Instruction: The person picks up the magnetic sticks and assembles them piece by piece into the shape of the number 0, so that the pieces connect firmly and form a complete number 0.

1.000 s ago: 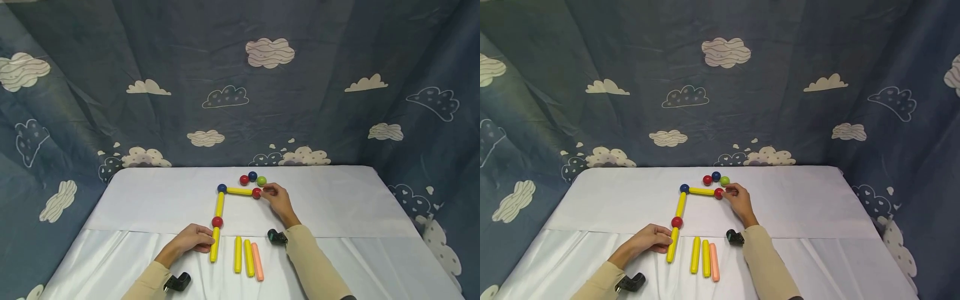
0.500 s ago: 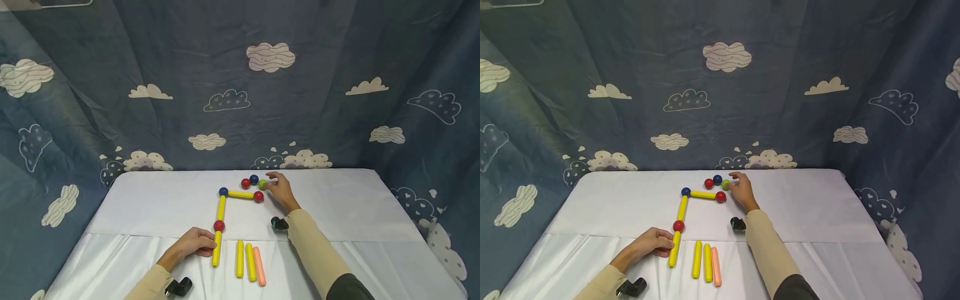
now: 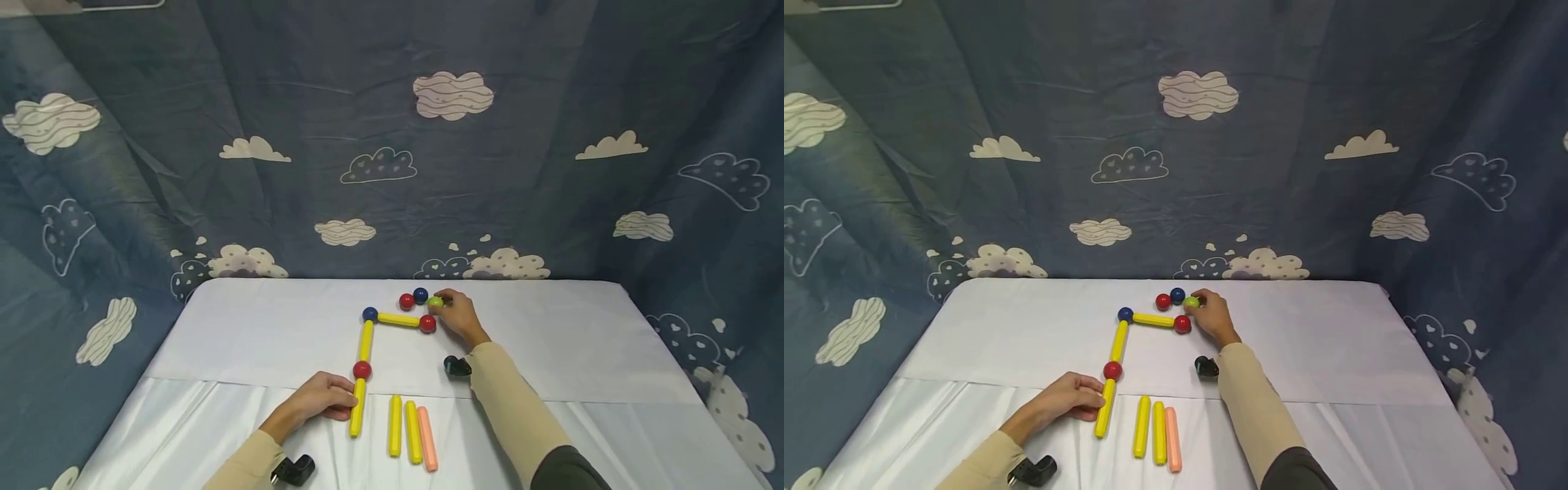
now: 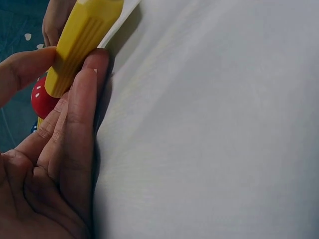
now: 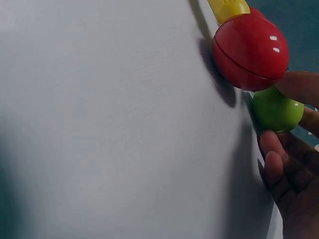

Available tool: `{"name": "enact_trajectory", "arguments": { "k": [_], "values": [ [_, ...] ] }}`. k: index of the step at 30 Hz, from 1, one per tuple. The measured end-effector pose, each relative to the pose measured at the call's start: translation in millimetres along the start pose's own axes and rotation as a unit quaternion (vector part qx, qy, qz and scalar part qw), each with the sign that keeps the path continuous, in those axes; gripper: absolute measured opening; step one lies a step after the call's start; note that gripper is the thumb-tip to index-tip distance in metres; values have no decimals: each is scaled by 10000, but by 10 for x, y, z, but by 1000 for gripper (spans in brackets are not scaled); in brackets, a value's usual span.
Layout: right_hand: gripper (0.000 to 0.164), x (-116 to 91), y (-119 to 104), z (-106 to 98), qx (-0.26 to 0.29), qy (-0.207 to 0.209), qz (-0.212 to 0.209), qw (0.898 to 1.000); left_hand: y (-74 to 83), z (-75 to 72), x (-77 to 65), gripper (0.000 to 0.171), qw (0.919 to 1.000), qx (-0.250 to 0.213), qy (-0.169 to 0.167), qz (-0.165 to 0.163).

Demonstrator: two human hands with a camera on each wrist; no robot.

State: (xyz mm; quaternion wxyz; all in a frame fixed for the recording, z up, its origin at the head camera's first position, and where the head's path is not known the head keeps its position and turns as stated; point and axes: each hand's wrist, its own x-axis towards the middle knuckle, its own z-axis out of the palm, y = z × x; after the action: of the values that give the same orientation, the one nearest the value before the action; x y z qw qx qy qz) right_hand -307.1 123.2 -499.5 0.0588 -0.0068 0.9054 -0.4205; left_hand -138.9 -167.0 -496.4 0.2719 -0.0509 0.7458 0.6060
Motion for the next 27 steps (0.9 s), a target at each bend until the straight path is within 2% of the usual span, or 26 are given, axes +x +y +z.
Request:
{"name": "enact_trajectory", "arguments": {
  "k": [3,10,17,19,23,27],
  "values": [
    [46,-37,11,-49,171,81,43,9998,-1,3,26,29,10000,66,-14,16],
    [48,-196,-102,-157,1001,265,358,9940,13,-1,37,29,9999,101,57,-105],
    [42,-488,-180,-216,558,68,10,9984,18,-8,23,29,9998,155,68,-140],
    [41,-588,-215,-217,424,-53,-168,9989,16,-11,22,29,9998,161,76,-121],
    [39,-802,-309,-178,497,-399,-526,9966,7,-11,29,27,9999,140,52,-69],
    [37,-1014,-409,-78,776,-1014,-715,9892,2,-13,37,27,9999,86,-15,-51]
  ]
}}
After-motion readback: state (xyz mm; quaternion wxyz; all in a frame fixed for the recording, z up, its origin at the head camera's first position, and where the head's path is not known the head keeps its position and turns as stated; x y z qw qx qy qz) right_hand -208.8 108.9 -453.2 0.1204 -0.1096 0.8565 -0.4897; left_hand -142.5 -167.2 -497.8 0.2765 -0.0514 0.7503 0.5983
